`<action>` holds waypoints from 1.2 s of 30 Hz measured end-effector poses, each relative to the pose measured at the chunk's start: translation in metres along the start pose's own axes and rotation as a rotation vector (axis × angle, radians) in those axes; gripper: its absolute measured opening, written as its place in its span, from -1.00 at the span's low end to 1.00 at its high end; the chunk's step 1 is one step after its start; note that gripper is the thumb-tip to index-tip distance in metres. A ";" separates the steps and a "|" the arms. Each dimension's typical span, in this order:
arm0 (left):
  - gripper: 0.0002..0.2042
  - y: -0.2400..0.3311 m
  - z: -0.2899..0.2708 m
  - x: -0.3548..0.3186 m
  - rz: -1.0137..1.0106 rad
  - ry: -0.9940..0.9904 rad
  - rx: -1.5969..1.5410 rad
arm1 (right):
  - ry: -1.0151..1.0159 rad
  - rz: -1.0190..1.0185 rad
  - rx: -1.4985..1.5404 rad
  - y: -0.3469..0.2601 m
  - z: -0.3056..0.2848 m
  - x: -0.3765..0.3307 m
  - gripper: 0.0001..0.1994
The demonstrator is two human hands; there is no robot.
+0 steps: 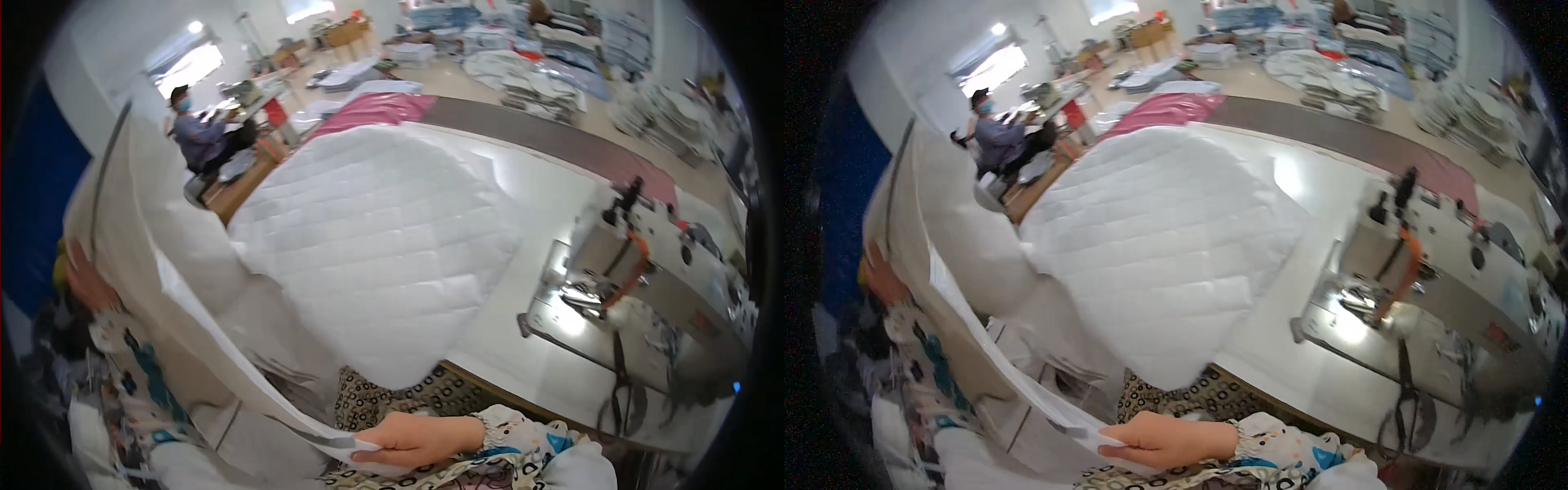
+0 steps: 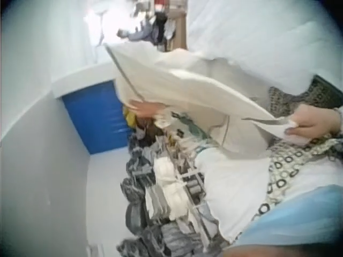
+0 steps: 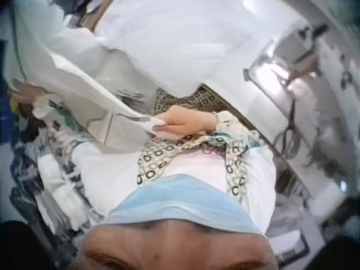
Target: Sewing and trimming white fabric pieces using an industrial sewing machine.
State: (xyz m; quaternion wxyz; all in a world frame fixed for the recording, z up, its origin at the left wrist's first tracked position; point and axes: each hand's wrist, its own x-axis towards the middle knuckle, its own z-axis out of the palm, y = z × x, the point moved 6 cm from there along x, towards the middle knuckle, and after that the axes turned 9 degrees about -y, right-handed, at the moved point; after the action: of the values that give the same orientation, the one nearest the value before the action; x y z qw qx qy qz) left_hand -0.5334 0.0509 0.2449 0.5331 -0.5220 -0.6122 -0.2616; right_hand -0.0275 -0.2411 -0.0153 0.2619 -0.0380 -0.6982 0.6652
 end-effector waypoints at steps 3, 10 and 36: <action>-0.51 0.177 -0.016 0.090 0.300 0.242 -0.080 | 0.129 -0.014 -0.358 -0.002 -0.003 -0.015 -0.74; -0.73 0.617 -0.076 0.043 0.570 -0.112 -1.061 | 0.665 0.121 -1.044 0.016 -0.027 -0.069 -0.66; -0.09 0.580 -0.251 -0.288 1.151 -0.973 -1.065 | 0.795 0.258 -0.604 0.048 0.030 -0.162 -0.73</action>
State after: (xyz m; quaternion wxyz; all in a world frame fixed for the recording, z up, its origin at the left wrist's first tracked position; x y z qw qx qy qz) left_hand 0.0620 -0.0878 -0.0848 -0.0454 -0.9748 -0.2137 0.0449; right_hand 0.0848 -0.3277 -0.1116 0.4002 -0.4477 -0.6953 0.3949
